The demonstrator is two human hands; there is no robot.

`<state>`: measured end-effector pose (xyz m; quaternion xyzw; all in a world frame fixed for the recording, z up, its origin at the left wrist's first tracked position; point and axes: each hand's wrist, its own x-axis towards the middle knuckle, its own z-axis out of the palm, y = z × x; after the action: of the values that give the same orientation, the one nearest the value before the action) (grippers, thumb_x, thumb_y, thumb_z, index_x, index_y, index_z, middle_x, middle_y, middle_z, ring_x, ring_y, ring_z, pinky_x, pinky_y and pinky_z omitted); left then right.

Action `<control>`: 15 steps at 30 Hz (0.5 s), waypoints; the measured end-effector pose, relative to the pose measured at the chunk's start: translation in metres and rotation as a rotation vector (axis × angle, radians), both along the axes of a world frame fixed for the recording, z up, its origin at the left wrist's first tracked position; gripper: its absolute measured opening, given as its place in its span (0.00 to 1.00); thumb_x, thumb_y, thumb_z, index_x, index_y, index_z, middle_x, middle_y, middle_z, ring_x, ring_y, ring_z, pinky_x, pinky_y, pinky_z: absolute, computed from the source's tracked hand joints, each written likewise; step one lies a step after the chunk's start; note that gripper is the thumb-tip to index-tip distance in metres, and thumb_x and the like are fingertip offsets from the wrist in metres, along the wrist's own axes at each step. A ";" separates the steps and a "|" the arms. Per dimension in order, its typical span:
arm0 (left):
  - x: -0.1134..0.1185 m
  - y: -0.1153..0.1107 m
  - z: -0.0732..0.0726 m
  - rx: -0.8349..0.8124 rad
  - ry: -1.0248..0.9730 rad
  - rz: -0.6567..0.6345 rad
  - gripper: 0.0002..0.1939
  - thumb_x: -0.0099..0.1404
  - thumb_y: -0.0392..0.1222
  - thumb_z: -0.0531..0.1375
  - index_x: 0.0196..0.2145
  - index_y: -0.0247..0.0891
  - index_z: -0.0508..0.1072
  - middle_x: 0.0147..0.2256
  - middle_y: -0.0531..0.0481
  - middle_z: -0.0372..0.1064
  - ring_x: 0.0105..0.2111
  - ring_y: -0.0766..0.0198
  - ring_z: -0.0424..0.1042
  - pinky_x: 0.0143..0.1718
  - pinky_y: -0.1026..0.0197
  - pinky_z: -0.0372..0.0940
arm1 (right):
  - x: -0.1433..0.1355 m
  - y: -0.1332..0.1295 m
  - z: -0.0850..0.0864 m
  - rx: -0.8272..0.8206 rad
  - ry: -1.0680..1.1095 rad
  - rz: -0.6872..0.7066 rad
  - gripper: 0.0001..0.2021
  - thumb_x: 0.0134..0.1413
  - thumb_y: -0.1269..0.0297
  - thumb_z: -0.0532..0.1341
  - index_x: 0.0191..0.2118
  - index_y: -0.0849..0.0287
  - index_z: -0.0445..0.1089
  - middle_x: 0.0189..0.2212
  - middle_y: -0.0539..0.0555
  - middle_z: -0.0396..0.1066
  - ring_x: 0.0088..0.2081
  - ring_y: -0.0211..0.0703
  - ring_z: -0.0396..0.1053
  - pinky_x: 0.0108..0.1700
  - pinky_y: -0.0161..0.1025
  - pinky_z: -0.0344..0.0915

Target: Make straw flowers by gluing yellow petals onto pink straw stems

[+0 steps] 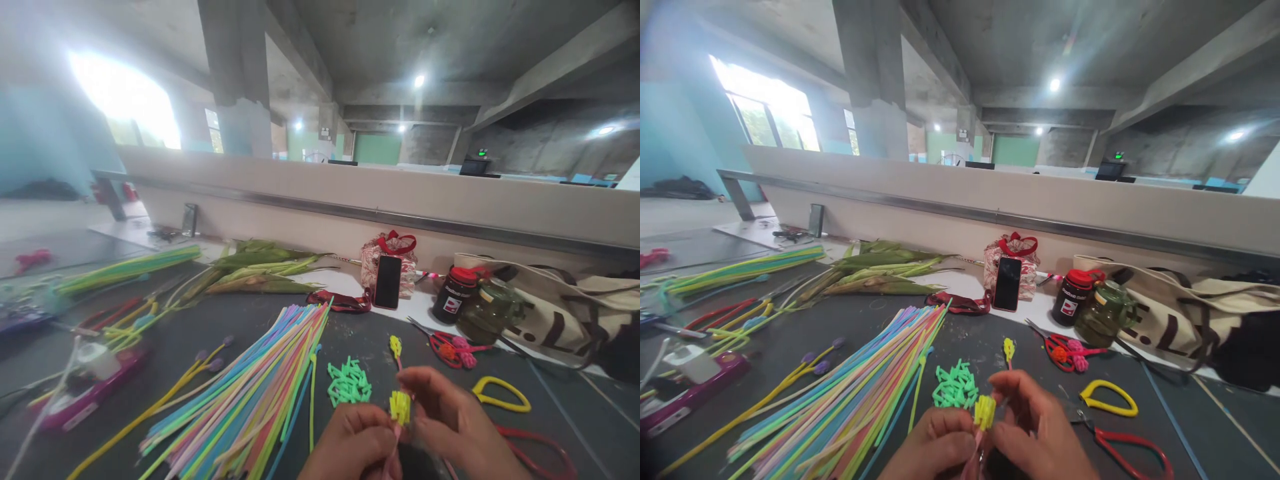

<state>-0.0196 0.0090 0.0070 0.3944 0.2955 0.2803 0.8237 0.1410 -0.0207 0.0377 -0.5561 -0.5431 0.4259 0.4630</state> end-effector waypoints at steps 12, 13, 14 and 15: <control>0.002 -0.009 0.020 0.169 0.200 0.117 0.10 0.45 0.44 0.59 0.16 0.35 0.67 0.12 0.56 0.58 0.14 0.75 0.51 0.18 0.69 0.45 | -0.006 0.000 0.000 -0.032 -0.050 0.077 0.16 0.41 0.70 0.63 0.41 0.58 0.69 0.25 0.48 0.66 0.26 0.37 0.62 0.29 0.33 0.59; 0.003 -0.009 0.020 0.198 0.216 0.125 0.09 0.46 0.43 0.58 0.16 0.35 0.67 0.12 0.56 0.58 0.14 0.74 0.51 0.18 0.69 0.46 | -0.006 0.000 -0.003 -0.031 -0.046 0.074 0.16 0.41 0.70 0.63 0.41 0.58 0.69 0.25 0.47 0.65 0.26 0.37 0.62 0.29 0.33 0.59; 0.003 -0.009 0.019 0.227 0.230 0.137 0.09 0.47 0.42 0.57 0.15 0.35 0.67 0.12 0.56 0.58 0.14 0.74 0.51 0.18 0.69 0.47 | -0.006 0.001 -0.005 -0.028 -0.038 0.074 0.16 0.41 0.71 0.62 0.40 0.58 0.69 0.25 0.47 0.65 0.26 0.37 0.61 0.29 0.33 0.59; 0.004 -0.009 0.018 0.256 0.246 0.151 0.09 0.47 0.42 0.56 0.16 0.35 0.67 0.12 0.57 0.57 0.14 0.74 0.52 0.18 0.69 0.48 | -0.006 0.002 -0.008 -0.025 -0.028 0.074 0.16 0.41 0.71 0.62 0.40 0.58 0.69 0.25 0.47 0.65 0.26 0.37 0.61 0.29 0.33 0.59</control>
<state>-0.0158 -0.0003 0.0245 0.5039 0.3846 0.3261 0.7013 0.1349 -0.0183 0.0302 -0.5474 -0.5641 0.4418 0.4324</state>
